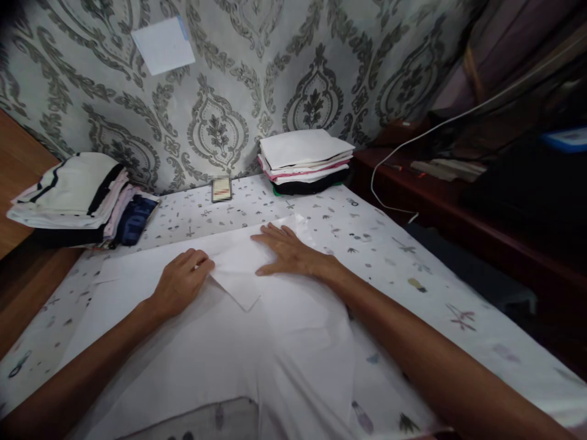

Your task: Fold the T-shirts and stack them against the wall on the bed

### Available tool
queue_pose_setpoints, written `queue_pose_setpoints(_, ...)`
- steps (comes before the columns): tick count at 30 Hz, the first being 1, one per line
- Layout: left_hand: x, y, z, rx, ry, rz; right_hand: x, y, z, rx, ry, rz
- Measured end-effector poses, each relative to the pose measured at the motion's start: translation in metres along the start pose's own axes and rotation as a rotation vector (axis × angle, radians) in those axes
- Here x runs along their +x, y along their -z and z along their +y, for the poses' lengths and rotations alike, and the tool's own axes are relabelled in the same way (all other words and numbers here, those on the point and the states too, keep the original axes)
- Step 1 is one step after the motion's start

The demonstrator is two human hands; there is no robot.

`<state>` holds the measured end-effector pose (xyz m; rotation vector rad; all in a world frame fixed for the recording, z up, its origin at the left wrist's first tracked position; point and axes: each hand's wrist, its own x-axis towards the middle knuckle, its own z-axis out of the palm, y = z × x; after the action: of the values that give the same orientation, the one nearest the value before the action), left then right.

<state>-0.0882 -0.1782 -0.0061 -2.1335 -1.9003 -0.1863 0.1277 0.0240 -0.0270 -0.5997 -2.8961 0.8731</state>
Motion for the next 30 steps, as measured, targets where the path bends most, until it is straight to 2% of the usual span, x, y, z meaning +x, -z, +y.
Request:
queue_pose_setpoints(2, -0.004, 0.000, -0.002, -0.013, -0.042, -0.039, 0.001, 0.001, 0.001, -0.004, -0.003, -0.008)
queue_pose_setpoints(5, -0.009, 0.003, -0.007, -0.222, 0.002, -0.112, 0.002, 0.000, 0.002, -0.005, 0.009, -0.002)
queue_pose_setpoints(8, -0.008, 0.007, -0.012, -0.466, 0.200, -0.109, 0.002, -0.001, 0.003, -0.001, 0.019, 0.002)
queue_pose_setpoints(10, -0.002, 0.007, -0.016, -0.531, 0.328, -0.122, 0.003, -0.002, 0.003, -0.006, 0.009, -0.010)
queue_pose_setpoints(13, 0.013, 0.001, -0.016, -0.504, 0.377, -0.169, 0.004, -0.002, 0.004, -0.021, -0.007, -0.025)
queue_pose_setpoints(19, 0.036, -0.012, -0.006, -0.484, 0.441, -0.174, 0.004, -0.004, 0.005, -0.010, 0.025, 0.009)
queue_pose_setpoints(26, 0.042, -0.020, -0.024, -0.713, 0.633, -0.177, 0.004, -0.001, 0.005, -0.017, 0.029, -0.013)
queue_pose_setpoints(28, 0.041, -0.022, -0.029, -0.681, 0.669, -0.153, 0.004, -0.001, 0.005, -0.029, 0.009, -0.036)
queue_pose_setpoints(30, 0.036, -0.021, -0.031, -0.597, 0.632, -0.105, 0.004, -0.001, 0.006, -0.027, -0.003, -0.045)
